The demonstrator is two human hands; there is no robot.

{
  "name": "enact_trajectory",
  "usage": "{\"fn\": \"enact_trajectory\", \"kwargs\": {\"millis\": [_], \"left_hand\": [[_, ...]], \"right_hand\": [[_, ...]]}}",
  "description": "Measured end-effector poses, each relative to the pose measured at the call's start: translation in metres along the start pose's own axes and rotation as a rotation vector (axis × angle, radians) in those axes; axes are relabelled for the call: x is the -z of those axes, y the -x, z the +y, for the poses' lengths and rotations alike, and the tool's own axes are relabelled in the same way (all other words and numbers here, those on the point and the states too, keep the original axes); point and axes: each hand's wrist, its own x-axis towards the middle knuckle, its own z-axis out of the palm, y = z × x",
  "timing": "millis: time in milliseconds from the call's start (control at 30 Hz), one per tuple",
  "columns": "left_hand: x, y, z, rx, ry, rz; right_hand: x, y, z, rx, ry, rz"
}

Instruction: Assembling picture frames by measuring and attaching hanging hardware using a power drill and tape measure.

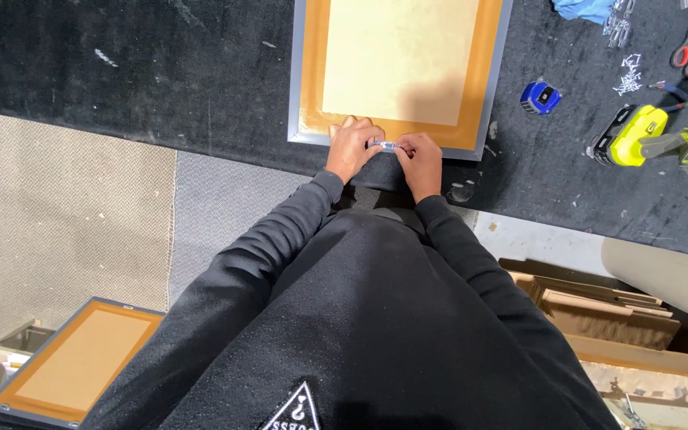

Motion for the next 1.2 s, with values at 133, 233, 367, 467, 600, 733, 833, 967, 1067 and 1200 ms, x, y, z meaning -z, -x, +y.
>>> {"fn": "enact_trajectory", "kwargs": {"millis": [133, 233, 367, 467, 600, 733, 833, 967, 1067, 1200], "left_hand": [[0.002, 0.000, -0.002, -0.007, 0.006, -0.012], [0.004, -0.001, -0.001, -0.001, 0.017, -0.025], [0.015, -0.001, 0.006, 0.010, 0.041, -0.027], [0.012, -0.001, 0.004, 0.013, 0.031, -0.030], [0.016, -0.002, 0.006, -0.002, 0.050, -0.033], [0.021, -0.001, 0.009, -0.017, 0.070, -0.028], [0.018, -0.002, 0.007, -0.014, 0.066, -0.027], [0.013, -0.001, 0.005, -0.007, 0.058, -0.020], [0.011, -0.001, 0.004, 0.000, 0.042, -0.030], [0.013, -0.002, 0.007, 0.014, 0.028, -0.041]], "right_hand": [[0.002, 0.000, -0.004, -0.014, -0.017, 0.000], [0.002, 0.000, -0.004, -0.022, -0.017, 0.003], [0.002, 0.000, -0.002, -0.020, -0.039, 0.003], [0.004, 0.000, -0.004, -0.007, -0.005, 0.002], [0.001, 0.000, 0.005, 0.002, 0.025, 0.000], [0.003, 0.000, 0.006, 0.044, 0.050, -0.022], [0.005, -0.002, 0.004, 0.046, 0.054, -0.038], [0.006, -0.001, 0.006, 0.050, 0.036, -0.049], [0.013, -0.001, -0.004, 0.051, -0.003, -0.062], [0.015, -0.002, -0.006, 0.056, -0.026, -0.058]]}}
